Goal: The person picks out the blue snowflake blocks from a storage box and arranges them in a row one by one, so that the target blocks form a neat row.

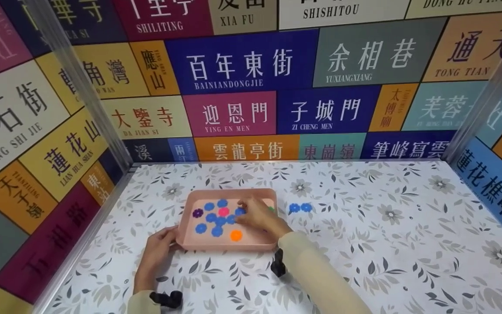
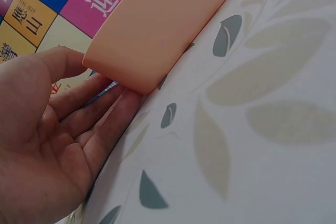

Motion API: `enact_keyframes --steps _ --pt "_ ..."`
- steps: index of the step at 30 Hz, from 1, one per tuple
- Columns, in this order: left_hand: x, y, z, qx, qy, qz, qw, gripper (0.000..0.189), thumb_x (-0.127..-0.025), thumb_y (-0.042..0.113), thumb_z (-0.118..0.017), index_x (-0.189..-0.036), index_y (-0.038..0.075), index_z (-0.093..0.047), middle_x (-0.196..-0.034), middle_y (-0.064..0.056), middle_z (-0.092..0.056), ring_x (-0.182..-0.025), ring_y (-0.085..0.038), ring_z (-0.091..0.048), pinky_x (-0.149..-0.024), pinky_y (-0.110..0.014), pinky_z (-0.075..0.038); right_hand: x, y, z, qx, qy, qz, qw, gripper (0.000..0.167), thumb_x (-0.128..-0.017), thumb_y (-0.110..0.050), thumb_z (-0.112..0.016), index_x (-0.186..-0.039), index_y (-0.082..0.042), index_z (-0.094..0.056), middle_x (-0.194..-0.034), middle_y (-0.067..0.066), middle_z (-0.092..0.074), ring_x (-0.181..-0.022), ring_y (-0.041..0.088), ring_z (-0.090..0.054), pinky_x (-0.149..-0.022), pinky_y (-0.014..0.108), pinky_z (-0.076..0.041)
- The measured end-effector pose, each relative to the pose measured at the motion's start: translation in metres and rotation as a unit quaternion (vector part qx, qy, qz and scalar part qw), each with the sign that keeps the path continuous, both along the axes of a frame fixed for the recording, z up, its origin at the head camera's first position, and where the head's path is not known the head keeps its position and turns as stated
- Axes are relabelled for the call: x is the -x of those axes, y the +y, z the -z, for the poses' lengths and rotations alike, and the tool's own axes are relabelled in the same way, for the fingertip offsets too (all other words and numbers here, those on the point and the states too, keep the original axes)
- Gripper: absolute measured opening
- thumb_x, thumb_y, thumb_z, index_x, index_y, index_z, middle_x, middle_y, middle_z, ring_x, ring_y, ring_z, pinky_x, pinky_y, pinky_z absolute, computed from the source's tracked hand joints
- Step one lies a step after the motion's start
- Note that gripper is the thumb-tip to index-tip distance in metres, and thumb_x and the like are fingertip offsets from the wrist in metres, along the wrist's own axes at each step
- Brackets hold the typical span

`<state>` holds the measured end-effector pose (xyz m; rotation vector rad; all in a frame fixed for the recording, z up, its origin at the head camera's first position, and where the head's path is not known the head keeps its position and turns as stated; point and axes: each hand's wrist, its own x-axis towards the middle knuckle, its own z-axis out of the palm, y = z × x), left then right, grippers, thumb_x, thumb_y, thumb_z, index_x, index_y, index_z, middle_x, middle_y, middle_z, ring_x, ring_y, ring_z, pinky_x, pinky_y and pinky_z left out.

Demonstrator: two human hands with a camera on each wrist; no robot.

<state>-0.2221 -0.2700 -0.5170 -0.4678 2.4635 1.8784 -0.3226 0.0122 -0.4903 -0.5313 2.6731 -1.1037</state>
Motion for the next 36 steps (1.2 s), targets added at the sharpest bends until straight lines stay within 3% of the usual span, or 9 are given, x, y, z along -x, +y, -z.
enact_keyframes --steps 6,12,18,31,36 --pt "-0.0005 0.0009 0.0006 -0.019 0.013 -0.002 0.9997 0.04 -0.104 0.023 -0.051 -0.137 0.001 -0.059 -0.135 -0.021 -0.064 -0.107 -0.019 -0.069 -0.091 -0.031 -0.06 0.0022 0.0025 0.0044 0.006 0.015 -0.009 0.9998 0.049 -0.085 -0.015 -0.079 -0.128 0.002 -0.064 -0.126 0.015 -0.067 -0.118 0.026 -0.061 -0.111 0.042 -0.049" --pt "-0.0002 0.0013 0.0009 -0.012 0.003 0.0 0.9999 0.042 -0.104 0.025 -0.049 -0.139 0.003 -0.058 -0.137 -0.02 -0.063 -0.107 -0.019 -0.068 -0.092 -0.03 -0.059 0.0044 0.0052 0.0068 0.008 0.01 -0.011 0.9999 0.045 -0.087 -0.015 -0.077 -0.128 0.0 -0.066 -0.127 0.014 -0.067 -0.117 0.025 -0.06 -0.11 0.042 -0.049" --pt "0.0007 0.0007 0.0007 0.0 -0.004 0.006 1.0 0.043 -0.104 0.028 -0.05 -0.139 0.003 -0.058 -0.137 -0.019 -0.063 -0.11 -0.02 -0.068 -0.095 -0.033 -0.058 0.0038 0.0064 0.0077 0.007 -0.019 0.005 0.9998 0.043 -0.089 -0.018 -0.076 -0.129 -0.005 -0.067 -0.13 0.011 -0.064 -0.119 0.023 -0.058 -0.113 0.043 -0.046" --pt "0.0002 0.0012 0.0002 -0.009 0.014 0.0 0.9999 0.04 -0.104 0.025 -0.051 -0.135 0.001 -0.061 -0.132 -0.02 -0.065 -0.103 -0.019 -0.07 -0.09 -0.032 -0.06 0.0065 0.0074 0.01 0.019 0.01 -0.002 0.9998 0.03 -0.088 -0.018 -0.077 -0.114 -0.005 -0.074 -0.113 0.009 -0.073 -0.108 0.023 -0.064 -0.105 0.041 -0.052" --pt "-0.0013 0.0007 -0.0002 -0.005 0.024 0.003 0.9997 0.04 -0.104 0.021 -0.05 -0.136 -0.002 -0.059 -0.135 -0.023 -0.063 -0.108 -0.022 -0.069 -0.091 -0.033 -0.06 0.0048 0.0074 0.0078 0.012 0.013 -0.005 0.9998 0.026 -0.089 -0.019 -0.076 -0.111 -0.005 -0.074 -0.111 0.009 -0.073 -0.108 0.023 -0.066 -0.103 0.042 -0.053"
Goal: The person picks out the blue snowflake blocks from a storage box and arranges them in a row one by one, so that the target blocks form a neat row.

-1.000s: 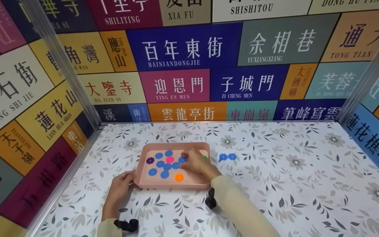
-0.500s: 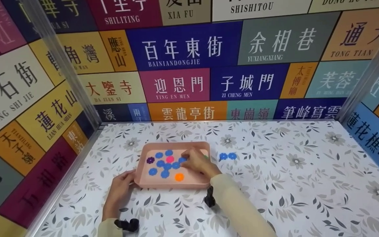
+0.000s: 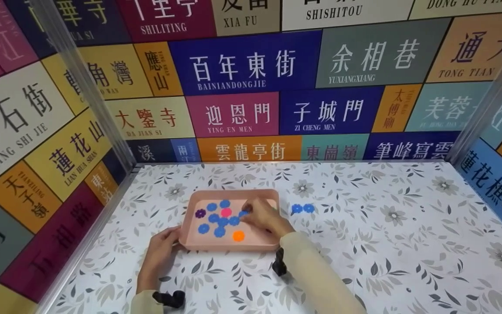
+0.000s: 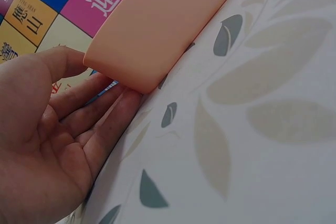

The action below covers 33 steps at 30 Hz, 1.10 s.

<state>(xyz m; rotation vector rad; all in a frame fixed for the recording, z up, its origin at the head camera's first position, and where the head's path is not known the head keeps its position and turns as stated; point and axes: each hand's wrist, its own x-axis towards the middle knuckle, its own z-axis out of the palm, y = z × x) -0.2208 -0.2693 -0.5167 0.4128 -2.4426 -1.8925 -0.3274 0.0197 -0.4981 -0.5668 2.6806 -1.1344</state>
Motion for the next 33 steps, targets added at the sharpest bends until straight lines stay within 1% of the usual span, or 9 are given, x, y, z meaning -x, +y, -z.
enact_keyframes --steps 2,7,12,17,21,23,26,30,33 --pt "-0.0004 0.0 -0.0003 0.007 -0.004 -0.001 1.0 0.04 -0.104 0.022 -0.05 -0.136 -0.001 -0.059 -0.136 -0.022 -0.063 -0.109 -0.022 -0.068 -0.093 -0.033 -0.059 -0.0004 -0.0005 -0.0005 -0.003 -0.01 0.003 0.9999 0.026 -0.089 -0.02 -0.076 -0.111 -0.007 -0.074 -0.111 0.008 -0.073 -0.106 0.022 -0.065 -0.103 0.042 -0.053" --pt "0.0006 0.0005 0.0007 0.004 -0.008 -0.002 1.0 0.04 -0.104 0.024 -0.051 -0.135 0.001 -0.06 -0.135 -0.02 -0.064 -0.108 -0.02 -0.068 -0.093 -0.033 -0.059 0.0007 0.0001 -0.0015 -0.017 -0.01 0.003 0.9998 0.026 -0.089 -0.022 -0.077 -0.109 -0.006 -0.072 -0.109 0.007 -0.07 -0.101 0.021 -0.061 -0.101 0.04 -0.052" --pt "0.0031 0.0008 0.0 0.002 -0.015 0.002 0.9999 0.04 -0.104 0.025 -0.05 -0.135 0.002 -0.06 -0.136 -0.019 -0.063 -0.11 -0.021 -0.068 -0.094 -0.033 -0.059 -0.0007 0.0021 -0.0031 -0.027 -0.01 0.003 0.9996 0.026 -0.09 -0.022 -0.075 -0.111 -0.008 -0.069 -0.111 0.006 -0.067 -0.103 0.021 -0.059 -0.103 0.04 -0.051" --pt "0.0041 0.0002 -0.0003 0.011 -0.016 0.002 0.9998 0.041 -0.105 0.026 -0.05 -0.137 0.002 -0.059 -0.138 -0.019 -0.062 -0.116 -0.025 -0.067 -0.099 -0.036 -0.057 0.0 0.0017 -0.0034 -0.02 0.001 -0.004 0.9998 0.026 -0.089 -0.019 -0.076 -0.111 -0.008 -0.068 -0.109 0.007 -0.068 -0.102 0.022 -0.06 -0.101 0.04 -0.052" --pt "0.0031 -0.0002 0.0003 0.012 -0.02 -0.003 0.9997 0.041 -0.104 0.026 -0.05 -0.137 0.002 -0.06 -0.138 -0.018 -0.062 -0.114 -0.023 -0.067 -0.098 -0.036 -0.058 0.001 0.0021 -0.0015 -0.005 0.002 -0.012 0.9999 0.032 -0.088 -0.018 -0.077 -0.116 -0.005 -0.068 -0.111 0.009 -0.071 -0.106 0.022 -0.063 -0.104 0.041 -0.052" --pt "0.0026 -0.0006 0.0014 0.011 -0.015 -0.002 0.9998 0.041 -0.104 0.026 -0.05 -0.136 0.002 -0.06 -0.137 -0.019 -0.063 -0.113 -0.022 -0.068 -0.097 -0.035 -0.058 0.0013 0.0026 -0.0007 0.001 0.004 -0.017 0.9998 0.034 -0.087 -0.017 -0.077 -0.118 -0.003 -0.069 -0.112 0.01 -0.072 -0.108 0.023 -0.064 -0.105 0.04 -0.052" --pt "0.0016 -0.0008 0.0022 -0.009 -0.004 -0.002 1.0 0.039 -0.104 0.024 -0.051 -0.134 0.001 -0.061 -0.134 -0.02 -0.064 -0.109 -0.022 -0.069 -0.094 -0.033 -0.059 0.0008 0.0032 -0.0001 -0.004 0.018 -0.027 0.9995 0.033 -0.087 -0.018 -0.077 -0.117 -0.003 -0.072 -0.111 0.011 -0.074 -0.108 0.023 -0.067 -0.103 0.04 -0.054" --pt "0.0011 -0.0004 0.0026 -0.029 0.008 -0.001 0.9996 0.037 -0.104 0.021 -0.051 -0.133 0.0 -0.062 -0.131 -0.021 -0.065 -0.106 -0.021 -0.07 -0.091 -0.031 -0.06 -0.0001 0.0027 -0.0011 -0.024 0.026 -0.025 0.9991 0.033 -0.087 -0.019 -0.077 -0.116 -0.004 -0.074 -0.111 0.009 -0.075 -0.107 0.022 -0.068 -0.101 0.04 -0.056" --pt "0.0009 -0.0001 0.0025 -0.025 0.008 -0.003 0.9997 0.038 -0.104 0.021 -0.051 -0.133 -0.001 -0.061 -0.13 -0.022 -0.066 -0.106 -0.019 -0.069 -0.09 -0.03 -0.06 -0.0007 0.0019 -0.002 -0.03 0.022 -0.017 0.9992 0.033 -0.086 -0.02 -0.078 -0.116 -0.005 -0.074 -0.11 0.008 -0.075 -0.106 0.02 -0.067 -0.101 0.039 -0.055"
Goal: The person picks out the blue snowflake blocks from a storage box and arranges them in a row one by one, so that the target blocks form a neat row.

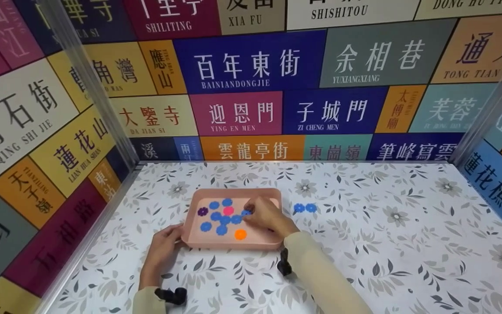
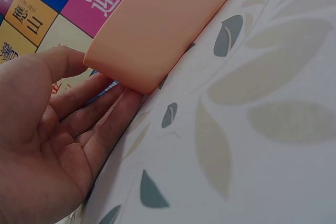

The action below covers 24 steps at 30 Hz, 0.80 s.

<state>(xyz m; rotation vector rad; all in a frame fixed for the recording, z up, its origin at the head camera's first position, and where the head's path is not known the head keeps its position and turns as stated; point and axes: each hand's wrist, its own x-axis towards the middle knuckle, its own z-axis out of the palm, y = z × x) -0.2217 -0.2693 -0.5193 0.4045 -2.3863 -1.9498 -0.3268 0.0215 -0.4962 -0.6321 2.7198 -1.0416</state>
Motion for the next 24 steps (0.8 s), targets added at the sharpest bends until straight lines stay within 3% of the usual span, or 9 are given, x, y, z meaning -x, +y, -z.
enact_keyframes --steps 11,18,20,24 --pt "-0.0002 -0.0005 -0.0041 0.017 -0.025 0.0 0.9995 0.041 -0.104 0.027 -0.051 -0.137 0.003 -0.059 -0.136 -0.019 -0.063 -0.11 -0.021 -0.069 -0.095 -0.033 -0.058 0.0026 0.0024 -0.0045 -0.013 -0.018 -0.017 0.9996 0.037 -0.083 -0.021 -0.079 -0.117 -0.006 -0.074 -0.113 0.009 -0.075 -0.108 0.021 -0.067 -0.104 0.04 -0.054" --pt "0.0002 0.0 -0.0049 0.011 -0.033 0.001 0.9994 0.043 -0.104 0.029 -0.05 -0.138 0.004 -0.058 -0.137 -0.018 -0.062 -0.111 -0.021 -0.068 -0.096 -0.034 -0.058 0.0019 0.0011 -0.0055 -0.035 -0.024 -0.021 0.9989 0.034 -0.084 -0.019 -0.077 -0.116 -0.008 -0.075 -0.109 0.006 -0.073 -0.096 0.018 -0.063 -0.1 0.038 -0.055" --pt "0.0001 -0.0002 -0.0043 0.009 -0.03 0.0 0.9995 0.042 -0.104 0.028 -0.05 -0.138 0.004 -0.058 -0.137 -0.018 -0.063 -0.11 -0.02 -0.068 -0.095 -0.032 -0.058 0.0011 0.0005 -0.0054 -0.042 -0.015 -0.025 0.9987 0.034 -0.084 -0.018 -0.077 -0.116 -0.007 -0.075 -0.108 0.005 -0.072 -0.094 0.017 -0.06 -0.098 0.037 -0.055" --pt "0.0 -0.0003 -0.002 0.01 -0.015 -0.002 0.9998 0.04 -0.104 0.023 -0.051 -0.136 0.001 -0.06 -0.134 -0.021 -0.064 -0.105 -0.021 -0.07 -0.091 -0.032 -0.06 0.0002 0.0 -0.0041 -0.067 0.046 -0.056 0.9951 0.028 -0.081 -0.014 -0.074 -0.107 -0.004 -0.076 -0.097 0.006 -0.071 -0.087 0.017 -0.056 -0.087 0.033 -0.054"
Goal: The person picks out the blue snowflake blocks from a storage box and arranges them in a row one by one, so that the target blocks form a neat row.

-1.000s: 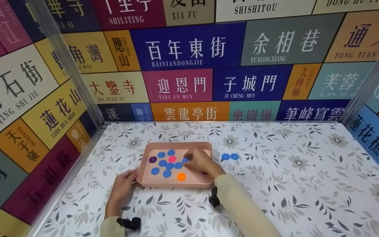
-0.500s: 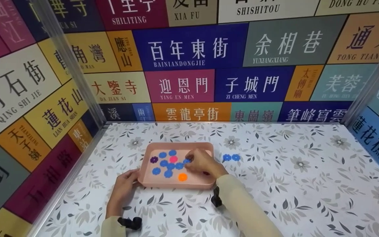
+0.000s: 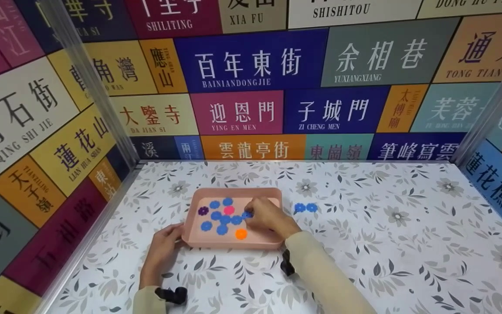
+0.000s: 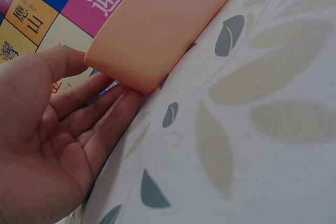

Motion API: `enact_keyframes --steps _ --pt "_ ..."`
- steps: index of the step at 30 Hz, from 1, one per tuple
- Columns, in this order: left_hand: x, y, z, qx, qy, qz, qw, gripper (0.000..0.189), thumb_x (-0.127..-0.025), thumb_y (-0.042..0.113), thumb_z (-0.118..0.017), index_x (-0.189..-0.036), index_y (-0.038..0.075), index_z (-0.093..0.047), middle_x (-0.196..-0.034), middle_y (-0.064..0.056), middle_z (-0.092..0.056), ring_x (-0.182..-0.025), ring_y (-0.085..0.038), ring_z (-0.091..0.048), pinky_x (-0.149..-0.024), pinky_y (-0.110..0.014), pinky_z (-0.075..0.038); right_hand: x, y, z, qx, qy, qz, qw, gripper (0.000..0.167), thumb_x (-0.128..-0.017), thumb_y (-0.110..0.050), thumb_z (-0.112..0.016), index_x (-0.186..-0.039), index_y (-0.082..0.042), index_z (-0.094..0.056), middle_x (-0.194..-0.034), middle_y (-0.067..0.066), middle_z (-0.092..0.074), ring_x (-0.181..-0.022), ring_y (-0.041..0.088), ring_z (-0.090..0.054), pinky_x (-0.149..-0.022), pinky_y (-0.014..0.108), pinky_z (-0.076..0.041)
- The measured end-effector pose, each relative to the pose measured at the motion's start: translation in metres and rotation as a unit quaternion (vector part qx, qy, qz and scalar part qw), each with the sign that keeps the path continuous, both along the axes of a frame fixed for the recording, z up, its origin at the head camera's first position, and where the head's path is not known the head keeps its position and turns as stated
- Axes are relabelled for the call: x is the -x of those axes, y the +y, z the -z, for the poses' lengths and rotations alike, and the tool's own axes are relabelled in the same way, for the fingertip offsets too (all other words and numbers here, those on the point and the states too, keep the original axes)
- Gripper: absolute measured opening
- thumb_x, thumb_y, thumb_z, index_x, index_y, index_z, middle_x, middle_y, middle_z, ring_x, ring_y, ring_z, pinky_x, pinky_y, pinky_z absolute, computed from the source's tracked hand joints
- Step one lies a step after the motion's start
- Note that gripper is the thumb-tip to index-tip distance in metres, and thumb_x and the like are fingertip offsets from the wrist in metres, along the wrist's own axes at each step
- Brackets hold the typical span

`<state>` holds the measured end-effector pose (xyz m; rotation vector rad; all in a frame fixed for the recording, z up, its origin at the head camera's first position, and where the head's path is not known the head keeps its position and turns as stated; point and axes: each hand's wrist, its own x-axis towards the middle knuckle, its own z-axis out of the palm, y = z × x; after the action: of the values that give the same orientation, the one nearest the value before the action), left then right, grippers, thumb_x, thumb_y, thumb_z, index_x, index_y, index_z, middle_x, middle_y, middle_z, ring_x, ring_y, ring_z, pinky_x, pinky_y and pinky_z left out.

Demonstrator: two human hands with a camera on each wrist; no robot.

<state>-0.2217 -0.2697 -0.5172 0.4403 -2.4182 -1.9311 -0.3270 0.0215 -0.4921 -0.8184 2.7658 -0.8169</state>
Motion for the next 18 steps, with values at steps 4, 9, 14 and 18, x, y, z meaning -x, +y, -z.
enact_keyframes --steps 4,9,14,18 --pt "0.0003 -0.0003 0.0014 0.015 0.001 -0.003 0.9999 0.039 -0.103 0.022 -0.051 -0.134 0.0 -0.061 -0.132 -0.021 -0.065 -0.102 -0.021 -0.071 -0.091 -0.033 -0.06 -0.0008 0.0002 0.0008 -0.014 0.027 -0.004 0.9995 0.028 -0.078 -0.013 -0.073 -0.105 -0.003 -0.077 -0.092 0.006 -0.067 -0.084 0.016 -0.053 -0.08 0.031 -0.051" --pt "0.0015 -0.0006 0.0011 0.017 -0.009 -0.004 0.9998 0.04 -0.103 0.024 -0.051 -0.135 0.001 -0.06 -0.132 -0.02 -0.065 -0.102 -0.019 -0.071 -0.093 -0.033 -0.06 -0.0024 0.0006 0.0006 -0.009 0.007 0.024 0.9997 0.032 -0.078 -0.015 -0.075 -0.107 -0.003 -0.077 -0.094 0.005 -0.066 -0.084 0.017 -0.055 -0.08 0.03 -0.052" --pt "0.0016 -0.0002 -0.0002 -0.006 -0.009 -0.005 0.9999 0.04 -0.104 0.023 -0.05 -0.135 0.0 -0.06 -0.134 -0.021 -0.064 -0.105 -0.02 -0.07 -0.093 -0.033 -0.059 -0.0025 0.0001 0.0011 -0.015 0.008 0.037 0.9992 0.033 -0.077 -0.016 -0.076 -0.108 -0.005 -0.077 -0.091 0.003 -0.062 -0.083 0.016 -0.055 -0.076 0.028 -0.049" --pt "0.0012 -0.0007 0.0003 -0.006 -0.013 -0.006 0.9999 0.04 -0.104 0.024 -0.05 -0.135 0.002 -0.06 -0.135 -0.02 -0.063 -0.106 -0.02 -0.069 -0.095 -0.033 -0.059 -0.0033 0.0 0.002 -0.013 0.012 0.038 0.9991 0.034 -0.076 -0.017 -0.076 -0.109 -0.005 -0.077 -0.09 0.003 -0.059 -0.082 0.015 -0.055 -0.075 0.027 -0.05"
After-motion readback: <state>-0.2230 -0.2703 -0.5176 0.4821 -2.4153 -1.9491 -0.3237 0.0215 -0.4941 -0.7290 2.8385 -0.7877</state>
